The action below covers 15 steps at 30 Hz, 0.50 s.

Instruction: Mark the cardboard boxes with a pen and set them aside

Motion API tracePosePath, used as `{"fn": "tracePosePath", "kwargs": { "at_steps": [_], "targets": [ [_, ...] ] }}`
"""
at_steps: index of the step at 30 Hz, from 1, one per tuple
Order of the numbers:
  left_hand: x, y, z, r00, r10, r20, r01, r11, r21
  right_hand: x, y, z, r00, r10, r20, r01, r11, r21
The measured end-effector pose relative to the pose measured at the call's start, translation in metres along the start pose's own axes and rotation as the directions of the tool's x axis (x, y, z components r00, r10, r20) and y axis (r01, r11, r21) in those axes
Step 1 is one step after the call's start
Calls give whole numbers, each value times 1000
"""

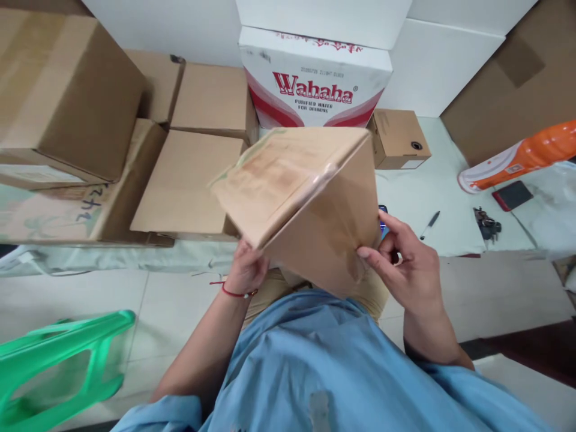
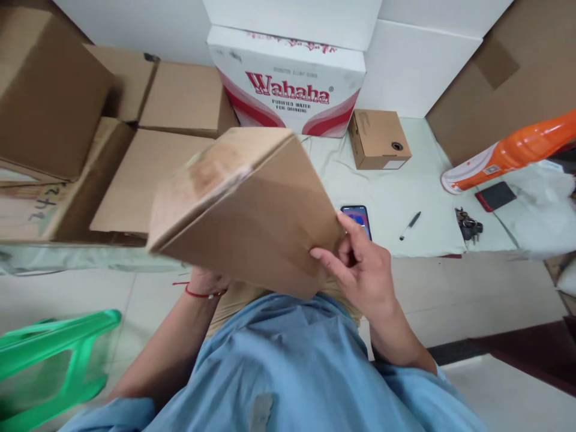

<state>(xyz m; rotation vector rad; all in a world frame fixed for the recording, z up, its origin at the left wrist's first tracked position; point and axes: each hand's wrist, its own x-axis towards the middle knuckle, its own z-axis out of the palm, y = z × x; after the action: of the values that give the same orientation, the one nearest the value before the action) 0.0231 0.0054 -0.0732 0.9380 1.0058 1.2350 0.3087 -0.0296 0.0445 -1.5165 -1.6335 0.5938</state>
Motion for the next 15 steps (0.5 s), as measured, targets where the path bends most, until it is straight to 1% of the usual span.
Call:
{"fn": "tracePosePath", "kwargs": {
  "at_steps": [3,5,8,10,12,15],
  "targets": [
    [4,7,4,998,9,-59,-14,996,-85,5,7,1,983,179,27,-181,972,151],
    [5,16,5,999,-5,-53,-2,991,-133,7,11,4,959,281,49,-283,920,270],
    [4,27,4,999,-13,-32,8,987,-158,13,16,7,915,393,87,-393,826,405],
    [3,32,1,999,1,-39,-7,990,-144,19,20,7,891,434,130,-445,782,436],
    [2,36,-2,999,10,-53,-17,990,-140,25,23,7,873,450,191,-485,753,445],
    [1,43,-5,997,-27,-70,14,981,-191,32,30,10,842,450,298,-540,714,446]
  ]
}}
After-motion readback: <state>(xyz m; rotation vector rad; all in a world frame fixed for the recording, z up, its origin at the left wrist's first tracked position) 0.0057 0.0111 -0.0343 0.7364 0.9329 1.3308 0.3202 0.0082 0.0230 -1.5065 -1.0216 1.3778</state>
